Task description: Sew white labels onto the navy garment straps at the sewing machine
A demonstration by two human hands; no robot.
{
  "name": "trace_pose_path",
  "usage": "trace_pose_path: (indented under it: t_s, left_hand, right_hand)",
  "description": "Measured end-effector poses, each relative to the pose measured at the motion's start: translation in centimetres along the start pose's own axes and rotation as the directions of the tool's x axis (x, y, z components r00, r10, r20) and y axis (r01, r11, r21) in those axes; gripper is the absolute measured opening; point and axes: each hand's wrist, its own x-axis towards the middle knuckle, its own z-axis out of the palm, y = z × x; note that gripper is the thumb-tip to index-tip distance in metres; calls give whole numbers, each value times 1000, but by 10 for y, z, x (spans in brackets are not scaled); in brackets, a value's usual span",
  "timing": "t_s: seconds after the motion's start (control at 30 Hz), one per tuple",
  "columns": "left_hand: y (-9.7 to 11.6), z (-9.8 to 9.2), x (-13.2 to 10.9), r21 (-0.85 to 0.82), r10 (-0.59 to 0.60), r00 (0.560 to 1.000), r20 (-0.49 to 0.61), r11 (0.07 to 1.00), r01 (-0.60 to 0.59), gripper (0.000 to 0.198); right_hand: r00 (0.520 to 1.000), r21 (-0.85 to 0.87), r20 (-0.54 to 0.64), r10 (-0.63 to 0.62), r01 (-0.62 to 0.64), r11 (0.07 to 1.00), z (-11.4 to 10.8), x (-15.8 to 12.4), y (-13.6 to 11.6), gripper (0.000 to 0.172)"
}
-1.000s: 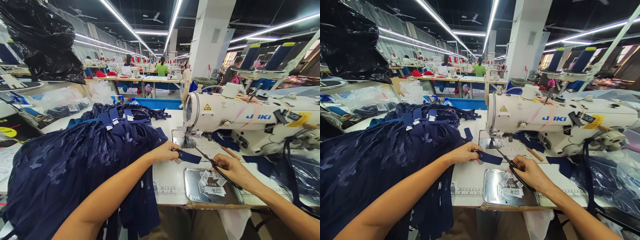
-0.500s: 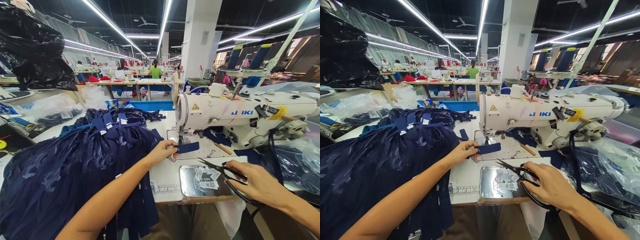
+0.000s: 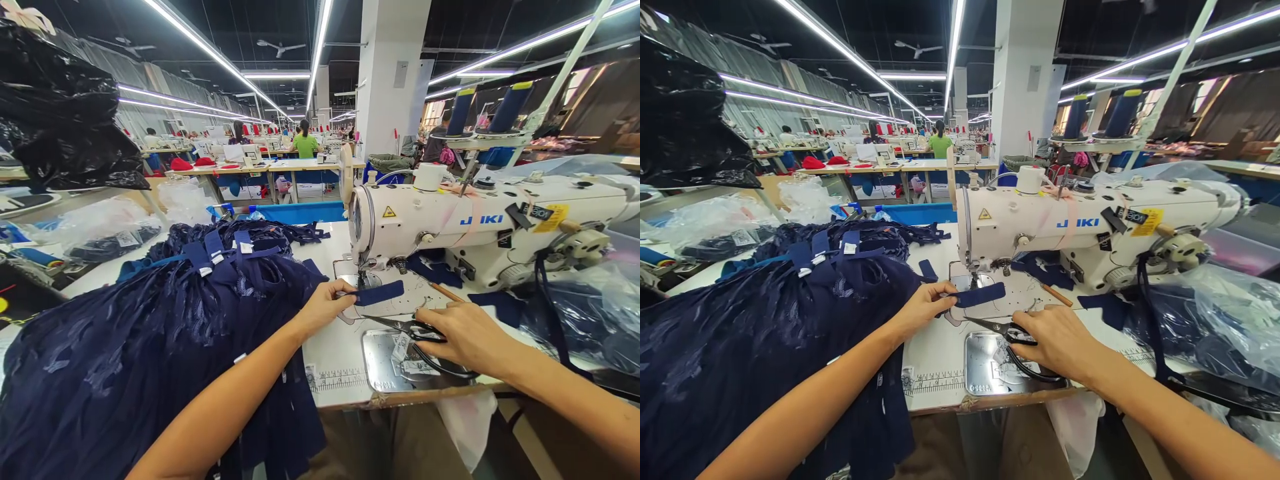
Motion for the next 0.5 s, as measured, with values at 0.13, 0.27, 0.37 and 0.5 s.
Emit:
trace_pose_path:
  t_s: [0.13,0.27,0.37,0.5]
  left_hand:
    - [1,1,-3,-65,5,1000,-11,998,-5,14]
    - [0,7,-6,187,323,941,-98,935,-301,5]
    - [-3,11,-8,518,717,697,-31,608,-602,8]
    - [-7,11,-9,721,902,370,221,104,-685,15]
  right_hand:
    - [993,-15,19,120,-120,993,13,-19,11,15]
    - [861,-12,80,503,-504,864,26,-41,36,26]
    - [731,-51,144,667,-668,743,34,-53,56,29]
    - [738,-95,91,668,-661,744,44,-61,68,28]
